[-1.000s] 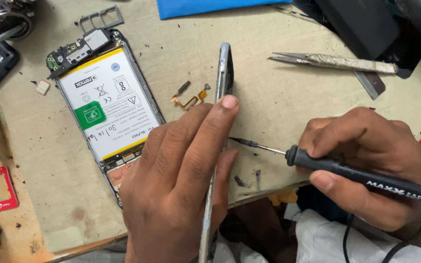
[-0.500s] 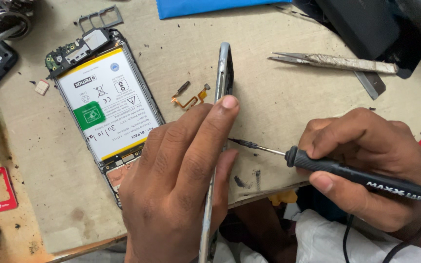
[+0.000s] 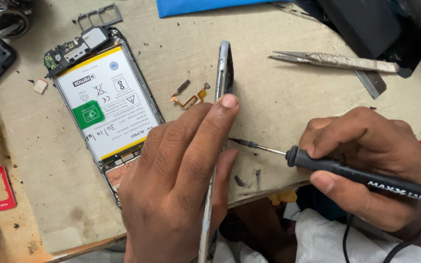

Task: The person pries the old screen assembly away from a disassembled smartphone, working around the frame edge with a heated tool tip. They separate the frame, clean old adhesive from it, briefly test a flex cable at a bench power supply, then align the frame and press the battery and body back together on the bench.

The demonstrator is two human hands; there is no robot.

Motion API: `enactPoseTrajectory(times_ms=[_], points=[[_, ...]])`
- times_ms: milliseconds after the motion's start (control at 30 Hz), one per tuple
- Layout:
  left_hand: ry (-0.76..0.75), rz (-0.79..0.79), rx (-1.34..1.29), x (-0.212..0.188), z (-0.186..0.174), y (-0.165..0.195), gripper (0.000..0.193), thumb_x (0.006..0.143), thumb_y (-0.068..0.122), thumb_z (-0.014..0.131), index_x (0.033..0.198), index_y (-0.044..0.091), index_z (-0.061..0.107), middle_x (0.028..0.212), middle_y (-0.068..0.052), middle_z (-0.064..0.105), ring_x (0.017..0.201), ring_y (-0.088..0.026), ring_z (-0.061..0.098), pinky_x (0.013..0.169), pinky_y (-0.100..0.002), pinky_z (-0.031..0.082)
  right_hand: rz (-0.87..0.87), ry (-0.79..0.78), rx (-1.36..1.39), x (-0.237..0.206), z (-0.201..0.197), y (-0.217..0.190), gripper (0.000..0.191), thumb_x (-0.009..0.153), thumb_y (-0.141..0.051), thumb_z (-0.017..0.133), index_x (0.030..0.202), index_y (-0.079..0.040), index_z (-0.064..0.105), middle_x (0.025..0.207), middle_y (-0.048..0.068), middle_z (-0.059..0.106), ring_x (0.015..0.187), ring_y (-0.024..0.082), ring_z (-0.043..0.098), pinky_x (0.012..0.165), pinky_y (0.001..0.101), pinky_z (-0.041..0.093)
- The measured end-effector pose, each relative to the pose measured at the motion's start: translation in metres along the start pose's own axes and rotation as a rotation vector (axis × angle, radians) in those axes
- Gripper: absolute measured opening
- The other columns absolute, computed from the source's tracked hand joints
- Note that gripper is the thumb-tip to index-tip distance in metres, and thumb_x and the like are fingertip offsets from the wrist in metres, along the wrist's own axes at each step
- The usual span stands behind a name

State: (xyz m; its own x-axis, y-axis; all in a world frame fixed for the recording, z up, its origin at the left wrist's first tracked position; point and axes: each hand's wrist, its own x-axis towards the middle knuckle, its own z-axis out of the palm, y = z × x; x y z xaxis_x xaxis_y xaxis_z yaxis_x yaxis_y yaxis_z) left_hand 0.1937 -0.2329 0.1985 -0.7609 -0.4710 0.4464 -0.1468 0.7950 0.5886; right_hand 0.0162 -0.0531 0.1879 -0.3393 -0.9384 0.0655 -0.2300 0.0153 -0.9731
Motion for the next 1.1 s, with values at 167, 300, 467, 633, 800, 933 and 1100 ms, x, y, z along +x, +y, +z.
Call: enactPoseTrajectory(times_ms=[167, 300, 467, 633, 800, 933, 1100], points=[[0.003, -0.002, -0.005, -0.0005, 0.0007, -0.0001, 0.062, 0.087, 0.009, 0.084, 0.141, 0.011, 0.054, 0.123, -0.009, 0.069, 0.103, -0.020, 0.071, 0.084, -0.033, 0.060, 0.001, 0.003, 0.010, 0.0007, -0.0001, -0.0002, 0.017, 0.092, -0.008, 0.065, 0.106, -0.005, 0.056, 0.075, 0.008, 0.067, 0.068, 0.011, 0.070, 0.057, 0.0247, 0.055], [0.002, -0.006, -0.008, -0.0008, 0.0006, 0.0000, 0.062, 0.088, 0.010, 0.084, 0.141, 0.012, 0.053, 0.124, -0.008, 0.069, 0.104, -0.020, 0.070, 0.085, -0.032, 0.061, -0.005, -0.007, 0.010, 0.0022, 0.0001, -0.0009, 0.016, 0.092, -0.008, 0.065, 0.105, -0.005, 0.056, 0.075, 0.008, 0.067, 0.068, 0.011, 0.070, 0.057, 0.0248, 0.055], [-0.010, -0.009, -0.009, -0.0007, -0.0003, -0.0001, 0.062, 0.086, 0.009, 0.084, 0.141, 0.011, 0.054, 0.124, -0.009, 0.069, 0.104, -0.021, 0.071, 0.085, -0.033, 0.060, -0.021, 0.004, 0.000, 0.0028, 0.0008, -0.0023, 0.016, 0.092, -0.008, 0.063, 0.105, -0.004, 0.054, 0.074, 0.008, 0.068, 0.069, 0.011, 0.072, 0.058, 0.0260, 0.056], [-0.002, 0.003, -0.008, -0.0002, -0.0009, -0.0005, 0.062, 0.086, 0.008, 0.085, 0.140, 0.010, 0.055, 0.123, -0.009, 0.069, 0.105, -0.022, 0.070, 0.086, -0.033, 0.060, 0.014, 0.009, -0.018, 0.0015, 0.0008, -0.0015, 0.016, 0.092, -0.008, 0.066, 0.105, -0.004, 0.057, 0.077, 0.009, 0.068, 0.071, 0.013, 0.068, 0.061, 0.0272, 0.056], [-0.002, 0.000, -0.016, 0.0000, -0.0007, -0.0007, 0.061, 0.086, 0.008, 0.084, 0.140, 0.010, 0.055, 0.123, -0.009, 0.069, 0.104, -0.021, 0.070, 0.086, -0.033, 0.060, 0.020, 0.025, 0.000, 0.0003, 0.0002, -0.0012, 0.017, 0.092, -0.007, 0.065, 0.106, -0.004, 0.055, 0.078, 0.010, 0.070, 0.070, 0.011, 0.073, 0.060, 0.0257, 0.057], [0.000, 0.003, -0.008, -0.0001, -0.0002, -0.0006, 0.061, 0.088, 0.009, 0.084, 0.140, 0.011, 0.054, 0.123, -0.009, 0.069, 0.104, -0.021, 0.071, 0.085, -0.033, 0.060, 0.001, 0.016, -0.024, 0.0011, 0.0005, -0.0012, 0.017, 0.092, -0.008, 0.066, 0.106, -0.005, 0.057, 0.080, 0.009, 0.068, 0.073, 0.013, 0.071, 0.064, 0.0278, 0.056], [0.003, 0.002, -0.006, -0.0004, 0.0002, -0.0002, 0.061, 0.089, 0.009, 0.084, 0.141, 0.011, 0.053, 0.123, -0.009, 0.069, 0.103, -0.021, 0.071, 0.084, -0.033, 0.060, 0.034, 0.023, -0.019, -0.0007, 0.0007, -0.0035, 0.016, 0.092, -0.008, 0.066, 0.105, -0.005, 0.056, 0.078, 0.009, 0.069, 0.073, 0.013, 0.068, 0.064, 0.0284, 0.057]])
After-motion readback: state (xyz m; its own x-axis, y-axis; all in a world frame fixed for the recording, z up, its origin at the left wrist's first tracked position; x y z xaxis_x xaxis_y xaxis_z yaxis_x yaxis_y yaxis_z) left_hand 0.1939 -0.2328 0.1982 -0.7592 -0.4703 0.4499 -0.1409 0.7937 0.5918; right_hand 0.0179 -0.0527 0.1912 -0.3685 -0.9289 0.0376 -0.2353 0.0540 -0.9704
